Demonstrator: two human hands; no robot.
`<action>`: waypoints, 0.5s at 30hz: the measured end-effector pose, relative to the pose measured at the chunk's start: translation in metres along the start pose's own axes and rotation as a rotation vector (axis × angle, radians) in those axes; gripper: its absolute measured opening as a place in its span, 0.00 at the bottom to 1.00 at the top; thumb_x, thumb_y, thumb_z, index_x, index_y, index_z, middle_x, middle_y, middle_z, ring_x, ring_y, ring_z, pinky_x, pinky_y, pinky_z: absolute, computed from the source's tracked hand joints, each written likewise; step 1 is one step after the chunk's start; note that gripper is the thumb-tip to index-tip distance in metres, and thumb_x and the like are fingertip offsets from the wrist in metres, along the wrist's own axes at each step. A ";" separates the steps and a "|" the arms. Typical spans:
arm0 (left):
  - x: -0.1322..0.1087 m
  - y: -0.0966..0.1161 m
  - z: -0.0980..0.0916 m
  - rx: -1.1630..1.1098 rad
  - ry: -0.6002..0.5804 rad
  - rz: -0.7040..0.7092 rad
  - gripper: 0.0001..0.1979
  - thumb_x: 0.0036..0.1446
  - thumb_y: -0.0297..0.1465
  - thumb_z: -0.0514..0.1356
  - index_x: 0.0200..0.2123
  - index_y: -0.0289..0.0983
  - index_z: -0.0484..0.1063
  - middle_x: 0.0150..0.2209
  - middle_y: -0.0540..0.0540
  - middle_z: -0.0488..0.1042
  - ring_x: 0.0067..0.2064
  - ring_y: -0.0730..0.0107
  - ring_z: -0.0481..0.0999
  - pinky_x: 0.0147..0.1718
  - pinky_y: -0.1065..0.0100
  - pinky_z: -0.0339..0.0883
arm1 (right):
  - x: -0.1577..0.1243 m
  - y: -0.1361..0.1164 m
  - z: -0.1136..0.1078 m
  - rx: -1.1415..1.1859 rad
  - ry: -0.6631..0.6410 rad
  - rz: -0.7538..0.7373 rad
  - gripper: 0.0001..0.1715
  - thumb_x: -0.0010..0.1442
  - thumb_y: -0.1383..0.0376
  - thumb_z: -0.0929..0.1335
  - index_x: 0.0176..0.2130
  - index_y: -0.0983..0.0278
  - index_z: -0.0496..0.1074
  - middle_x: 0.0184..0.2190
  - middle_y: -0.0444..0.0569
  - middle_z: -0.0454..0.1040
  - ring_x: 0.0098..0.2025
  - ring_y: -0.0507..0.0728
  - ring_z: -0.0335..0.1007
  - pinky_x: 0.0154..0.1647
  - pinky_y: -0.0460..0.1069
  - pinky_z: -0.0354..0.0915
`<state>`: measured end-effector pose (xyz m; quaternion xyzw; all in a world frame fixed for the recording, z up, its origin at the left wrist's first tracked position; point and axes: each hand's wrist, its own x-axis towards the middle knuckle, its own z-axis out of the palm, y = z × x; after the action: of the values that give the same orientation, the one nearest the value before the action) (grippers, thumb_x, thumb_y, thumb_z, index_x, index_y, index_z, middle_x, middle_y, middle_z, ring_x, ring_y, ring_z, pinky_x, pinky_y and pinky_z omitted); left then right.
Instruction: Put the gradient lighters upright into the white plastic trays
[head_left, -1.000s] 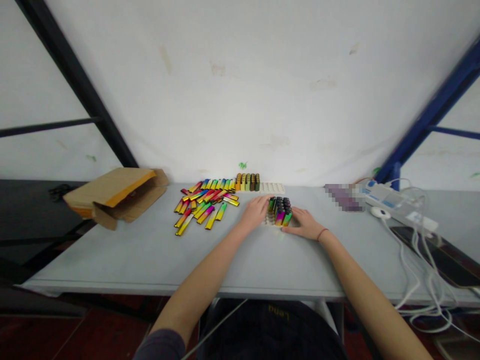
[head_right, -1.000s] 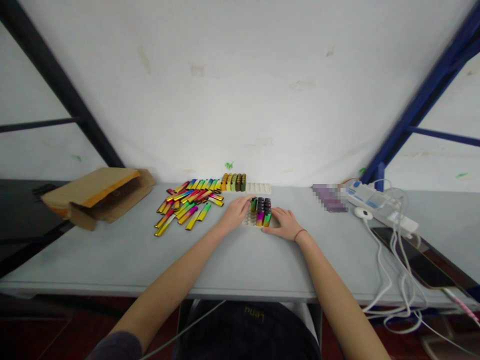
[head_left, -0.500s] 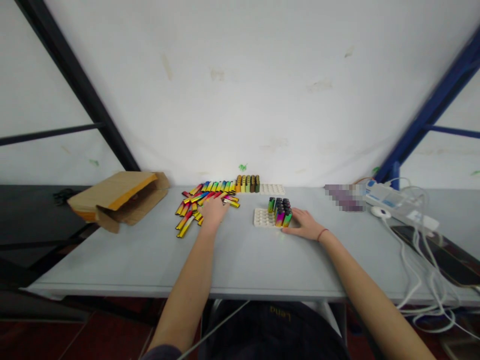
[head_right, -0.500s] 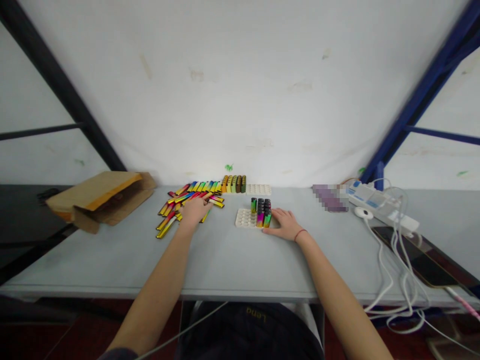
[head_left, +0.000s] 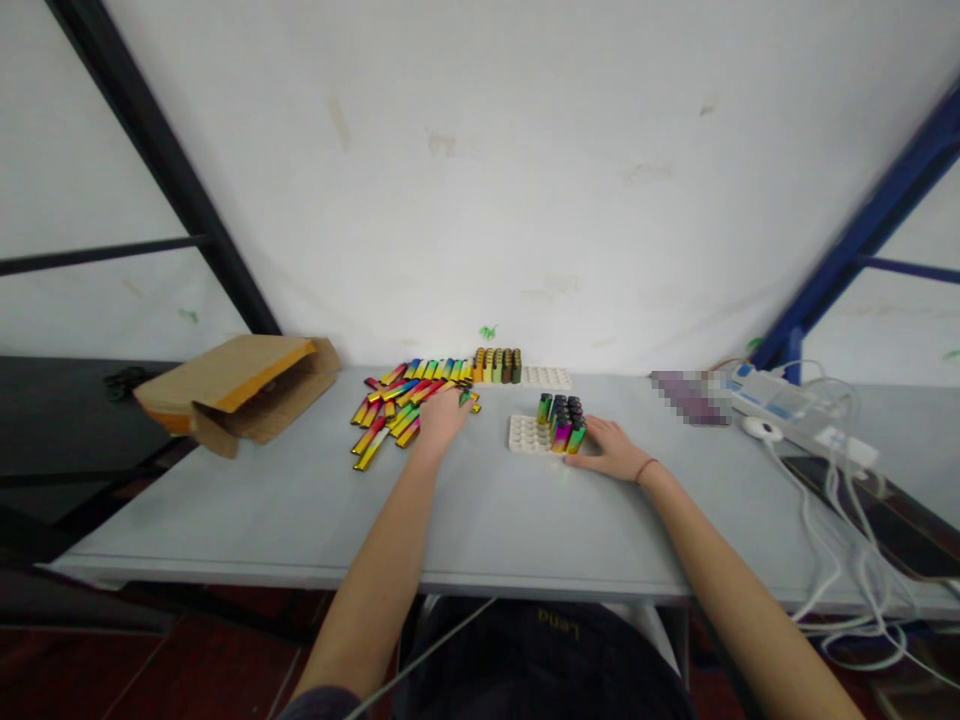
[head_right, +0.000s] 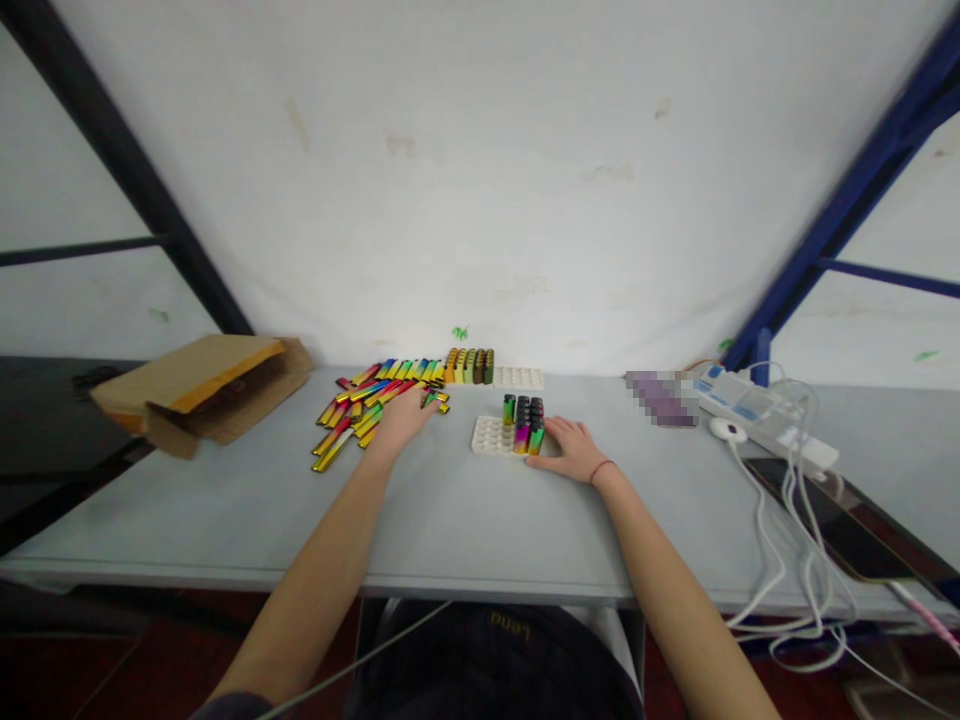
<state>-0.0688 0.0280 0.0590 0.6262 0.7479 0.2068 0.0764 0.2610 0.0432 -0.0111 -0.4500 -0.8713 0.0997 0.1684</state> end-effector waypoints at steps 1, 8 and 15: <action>0.002 0.002 0.003 -0.120 0.011 0.043 0.11 0.61 0.37 0.58 0.30 0.36 0.71 0.37 0.36 0.79 0.46 0.49 0.78 0.45 0.58 0.66 | 0.000 0.000 0.000 0.000 0.002 0.000 0.41 0.56 0.39 0.69 0.58 0.61 0.69 0.59 0.59 0.72 0.61 0.70 0.66 0.61 0.65 0.60; -0.006 0.034 0.018 -1.276 -0.128 0.169 0.17 0.60 0.46 0.60 0.37 0.40 0.60 0.32 0.52 0.72 0.30 0.74 0.75 0.32 0.71 0.68 | 0.000 0.001 0.001 0.006 0.010 -0.008 0.39 0.56 0.40 0.69 0.56 0.61 0.70 0.58 0.58 0.72 0.59 0.70 0.67 0.59 0.65 0.62; -0.023 0.054 0.017 -1.547 -0.151 0.055 0.14 0.61 0.44 0.59 0.38 0.41 0.62 0.20 0.59 0.58 0.17 0.81 0.58 0.18 0.77 0.53 | 0.000 -0.001 -0.002 0.011 -0.002 -0.008 0.39 0.56 0.40 0.68 0.56 0.61 0.70 0.56 0.58 0.73 0.58 0.70 0.68 0.59 0.65 0.62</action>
<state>-0.0091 0.0169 0.0619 0.4255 0.3677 0.6286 0.5373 0.2607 0.0423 -0.0091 -0.4454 -0.8728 0.1042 0.1705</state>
